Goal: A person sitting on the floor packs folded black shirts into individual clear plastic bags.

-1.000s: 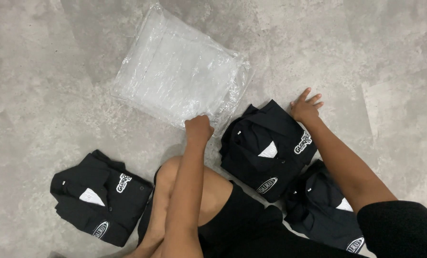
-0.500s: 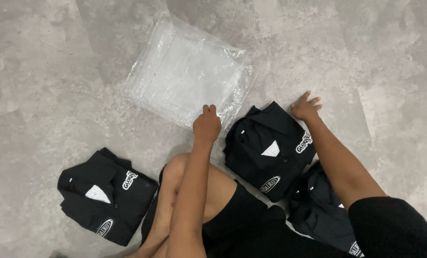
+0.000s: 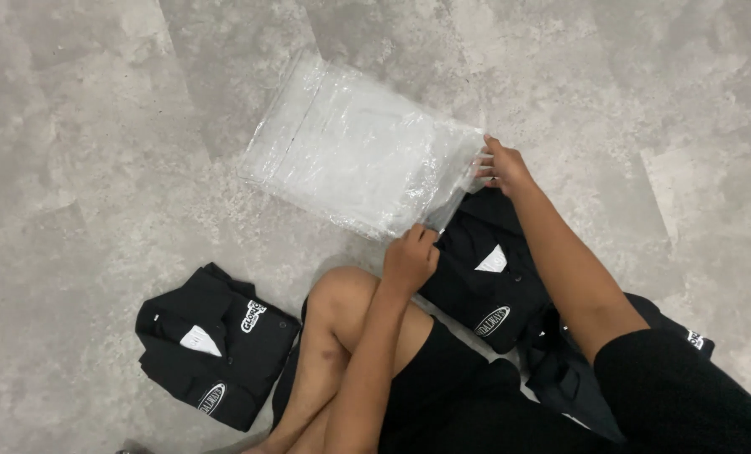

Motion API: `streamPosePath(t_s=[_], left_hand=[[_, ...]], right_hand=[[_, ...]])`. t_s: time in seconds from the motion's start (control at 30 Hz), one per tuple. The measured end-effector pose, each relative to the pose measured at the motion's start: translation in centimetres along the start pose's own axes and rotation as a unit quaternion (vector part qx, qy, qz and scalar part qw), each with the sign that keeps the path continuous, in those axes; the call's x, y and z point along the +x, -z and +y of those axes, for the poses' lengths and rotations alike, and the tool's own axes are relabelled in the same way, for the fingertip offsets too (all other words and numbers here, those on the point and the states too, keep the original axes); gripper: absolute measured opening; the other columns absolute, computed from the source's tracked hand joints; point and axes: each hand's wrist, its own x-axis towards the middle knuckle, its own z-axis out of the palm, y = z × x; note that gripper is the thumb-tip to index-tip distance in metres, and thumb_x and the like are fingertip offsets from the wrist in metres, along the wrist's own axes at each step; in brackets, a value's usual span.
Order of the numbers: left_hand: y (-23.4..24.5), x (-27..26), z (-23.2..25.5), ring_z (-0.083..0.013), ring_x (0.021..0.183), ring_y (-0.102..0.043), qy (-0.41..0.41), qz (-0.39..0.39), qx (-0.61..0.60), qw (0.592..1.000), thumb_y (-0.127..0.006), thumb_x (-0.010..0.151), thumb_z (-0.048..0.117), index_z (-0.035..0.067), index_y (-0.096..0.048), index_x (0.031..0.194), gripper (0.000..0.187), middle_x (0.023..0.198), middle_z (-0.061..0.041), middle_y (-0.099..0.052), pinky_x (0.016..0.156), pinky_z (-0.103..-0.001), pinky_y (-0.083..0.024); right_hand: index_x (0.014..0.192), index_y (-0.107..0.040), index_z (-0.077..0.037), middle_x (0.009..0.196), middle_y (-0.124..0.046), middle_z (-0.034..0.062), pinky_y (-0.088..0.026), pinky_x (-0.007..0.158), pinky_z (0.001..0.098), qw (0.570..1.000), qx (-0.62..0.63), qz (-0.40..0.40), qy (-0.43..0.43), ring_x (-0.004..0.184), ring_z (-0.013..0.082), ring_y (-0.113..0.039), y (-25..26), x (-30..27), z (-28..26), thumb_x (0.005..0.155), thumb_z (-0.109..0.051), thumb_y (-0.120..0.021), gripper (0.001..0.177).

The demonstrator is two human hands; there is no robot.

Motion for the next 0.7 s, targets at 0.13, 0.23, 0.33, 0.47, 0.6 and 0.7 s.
streamPosePath(t_s=[0.13,0.23,0.33,0.47,0.6,0.7], left_hand=[[-0.6,-1.4,0.8,-0.0154,0.048,-0.048,0.004,0.033,-0.003,0.999,-0.052,0.073,0.009,0.013,-0.054,0.075,0.005,0.067,0.0,-0.042,0.04,-0.026,-0.041],[-1.0,-1.9,0.6,-0.0138,0.044,-0.046,0.023,0.049,0.0,0.999,-0.054,0.072,0.008,0.012,-0.052,0.069,0.005,0.062,0.001,-0.04,0.04,-0.022,-0.039],[-1.1,-1.9,0.5,-0.013,0.043,-0.045,0.023,0.064,0.019,0.997,-0.056,0.069,0.01,0.013,-0.056,0.074,0.006,0.062,0.002,-0.041,0.038,-0.024,-0.038],[-1.3,-2.3,0.7,-0.0136,0.042,-0.044,0.014,0.066,0.052,0.996,-0.059,0.069,0.008,0.011,-0.057,0.072,0.005,0.06,0.001,-0.042,0.038,-0.024,-0.035],[0.5,-2.8,1.5,-0.0124,0.043,-0.043,0.023,0.111,0.081,0.99,-0.06,0.068,0.009,0.013,-0.058,0.071,0.005,0.059,0.002,-0.041,0.039,-0.024,-0.035],[2.0,-3.7,2.3,-0.0132,0.043,-0.042,0.042,0.16,0.081,0.983,-0.058,0.07,0.009,0.013,-0.061,0.073,0.006,0.059,0.001,-0.041,0.04,-0.024,-0.034]], right_hand=[[0.101,-0.063,-0.008,0.088,-0.062,0.0067,-0.051,0.05,0.0256,0.998,-0.028,0.05,0.041,0.07,0.0165,-0.065,0.9,0.9,-0.2,0.085,-0.038,-0.061,0.034],[0.096,-0.064,-0.009,0.084,-0.064,0.0049,-0.051,0.045,0.0226,0.993,-0.042,0.089,0.059,0.065,0.0142,-0.066,1.7,0.2,-1.2,0.088,-0.031,-0.056,0.025],[0.097,-0.061,-0.006,0.084,-0.061,0.0051,-0.051,0.043,0.0229,0.989,-0.008,0.132,0.061,0.064,0.014,-0.066,2.3,0.4,-1.3,0.087,-0.029,-0.054,0.026],[0.095,-0.059,-0.007,0.08,-0.06,0.0027,-0.053,0.05,0.0267,0.987,0.057,0.149,0.024,0.066,0.0155,-0.065,2.3,-0.2,-1.2,0.084,-0.029,-0.053,0.026],[0.087,-0.06,-0.01,0.076,-0.064,0.0018,-0.05,0.05,0.0275,0.98,0.145,0.133,-0.009,0.064,0.0154,-0.064,2.4,0.0,-0.2,0.08,-0.03,-0.052,0.024],[0.09,-0.061,-0.009,0.081,-0.068,0.0018,-0.047,0.047,0.0257,0.98,0.174,0.097,-0.013,0.066,0.015,-0.066,1.6,-0.6,-0.1,0.079,-0.031,-0.05,0.027]])
